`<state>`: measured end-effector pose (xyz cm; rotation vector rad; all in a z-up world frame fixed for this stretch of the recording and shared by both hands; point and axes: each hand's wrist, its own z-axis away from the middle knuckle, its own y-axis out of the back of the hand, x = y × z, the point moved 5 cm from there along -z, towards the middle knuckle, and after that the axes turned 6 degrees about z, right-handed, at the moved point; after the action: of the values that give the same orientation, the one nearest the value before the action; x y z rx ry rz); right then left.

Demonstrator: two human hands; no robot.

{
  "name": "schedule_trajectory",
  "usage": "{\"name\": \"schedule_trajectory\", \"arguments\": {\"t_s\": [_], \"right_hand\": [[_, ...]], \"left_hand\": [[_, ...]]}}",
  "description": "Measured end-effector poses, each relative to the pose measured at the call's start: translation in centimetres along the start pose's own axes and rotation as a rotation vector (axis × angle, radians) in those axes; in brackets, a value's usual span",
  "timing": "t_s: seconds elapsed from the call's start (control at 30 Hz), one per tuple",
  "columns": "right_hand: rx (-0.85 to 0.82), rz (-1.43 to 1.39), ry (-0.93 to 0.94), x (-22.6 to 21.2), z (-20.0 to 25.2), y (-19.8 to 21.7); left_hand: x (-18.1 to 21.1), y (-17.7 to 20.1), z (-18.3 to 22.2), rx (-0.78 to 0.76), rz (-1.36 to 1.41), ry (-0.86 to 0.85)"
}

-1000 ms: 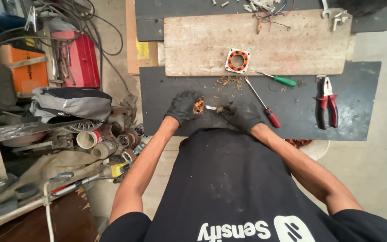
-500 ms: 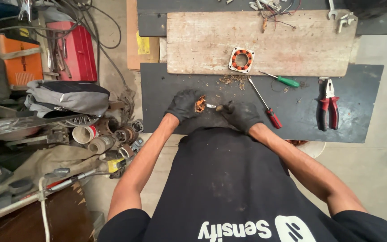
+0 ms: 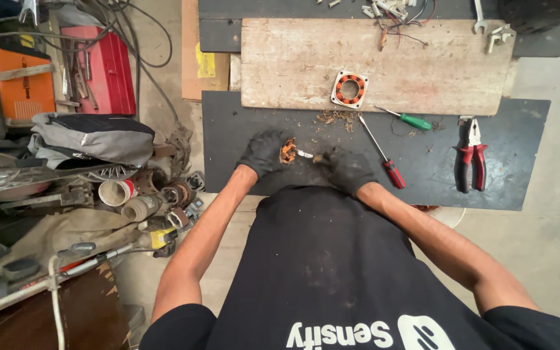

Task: Repairing a small electric motor stator by cleaning and adjusting the copper windings using a small tool

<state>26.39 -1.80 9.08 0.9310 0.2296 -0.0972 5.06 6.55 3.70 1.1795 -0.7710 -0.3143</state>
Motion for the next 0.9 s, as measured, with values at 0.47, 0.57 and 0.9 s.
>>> {"name": "schedule_trajectory", "arguments": {"t_s": [0.47,0.57,0.9], "right_hand": [[0.111,0.112,0.120,-1.3,-1.8,2.9],[0.010,-0.010,0.065,-1.1,-1.0,2.7],[-0.007,0.192,0.246,1.2,-3.1,-6.0]], "left_hand": [[-4.7,-11.1,0.9,0.040,-0.118,-0.221],[-5.4,-15.8,2.2,0.074,-0.107,-0.240],[0.0,-0.2,0.4,0.154,1.042,0.040]]}}
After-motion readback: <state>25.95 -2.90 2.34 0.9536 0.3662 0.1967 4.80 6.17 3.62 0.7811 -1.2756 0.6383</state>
